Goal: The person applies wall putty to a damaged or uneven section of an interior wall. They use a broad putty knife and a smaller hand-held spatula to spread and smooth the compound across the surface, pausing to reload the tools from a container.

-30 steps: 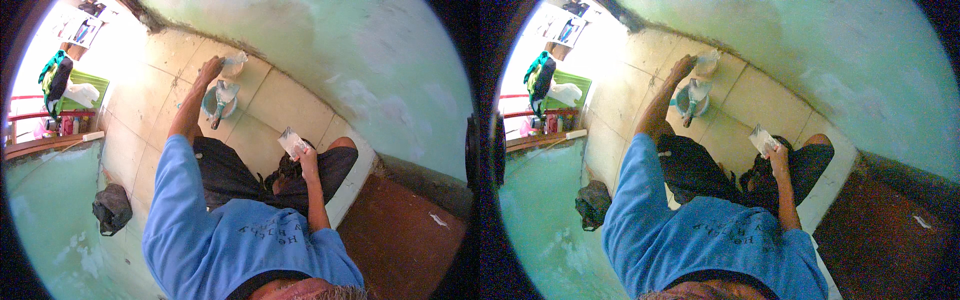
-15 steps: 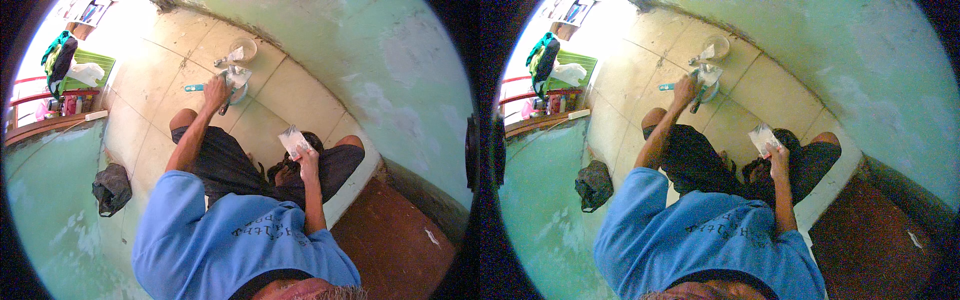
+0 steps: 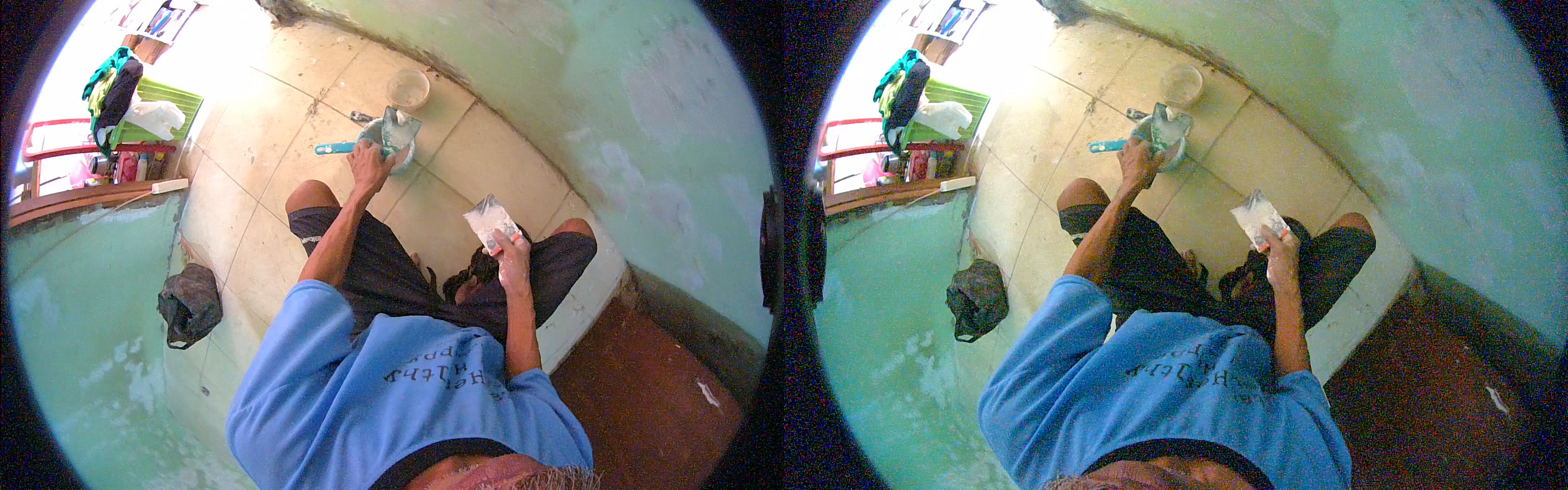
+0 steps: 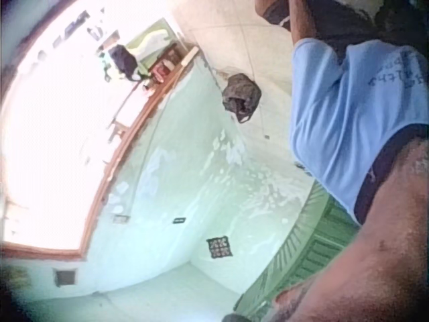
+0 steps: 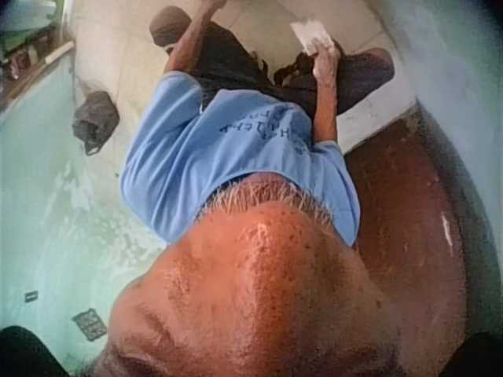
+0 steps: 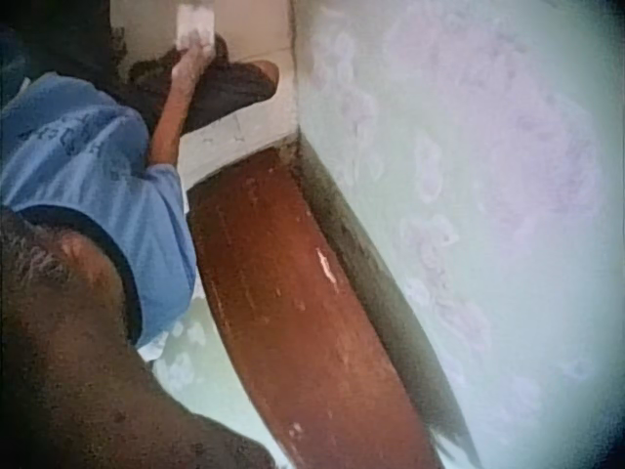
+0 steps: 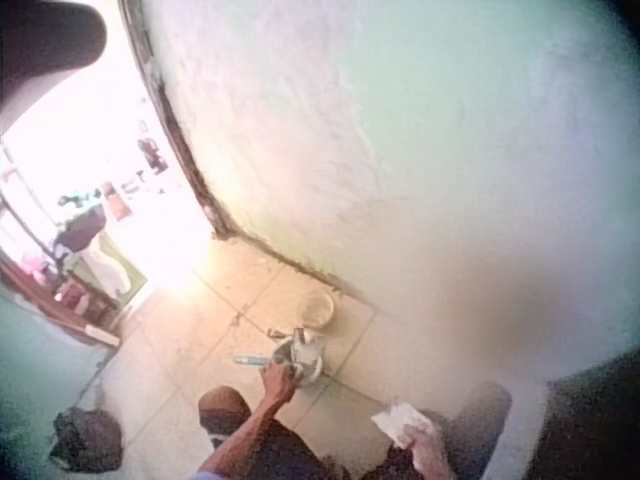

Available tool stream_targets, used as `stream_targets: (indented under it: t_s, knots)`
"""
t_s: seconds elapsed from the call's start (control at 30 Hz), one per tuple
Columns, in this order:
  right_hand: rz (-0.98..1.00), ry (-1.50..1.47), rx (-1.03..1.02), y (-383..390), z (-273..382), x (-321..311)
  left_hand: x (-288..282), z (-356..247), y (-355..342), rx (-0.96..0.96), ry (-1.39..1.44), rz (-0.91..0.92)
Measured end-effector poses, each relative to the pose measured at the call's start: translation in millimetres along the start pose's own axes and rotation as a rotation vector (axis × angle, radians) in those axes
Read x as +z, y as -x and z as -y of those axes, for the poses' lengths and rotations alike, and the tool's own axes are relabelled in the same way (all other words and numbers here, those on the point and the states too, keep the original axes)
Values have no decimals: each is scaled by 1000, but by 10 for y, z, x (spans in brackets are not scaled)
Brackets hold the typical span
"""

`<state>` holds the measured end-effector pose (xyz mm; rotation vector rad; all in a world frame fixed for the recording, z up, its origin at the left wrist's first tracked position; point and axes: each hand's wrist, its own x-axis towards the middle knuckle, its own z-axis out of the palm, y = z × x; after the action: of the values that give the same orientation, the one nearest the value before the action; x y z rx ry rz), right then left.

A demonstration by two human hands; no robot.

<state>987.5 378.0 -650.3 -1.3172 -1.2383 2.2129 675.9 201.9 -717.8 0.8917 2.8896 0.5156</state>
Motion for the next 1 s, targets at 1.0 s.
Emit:
stream_targets:
  t_s: [1.0]
  knots:
    - [170,-790,-616,591,2423,-796,-565,-1358,-33,111,1073,308]
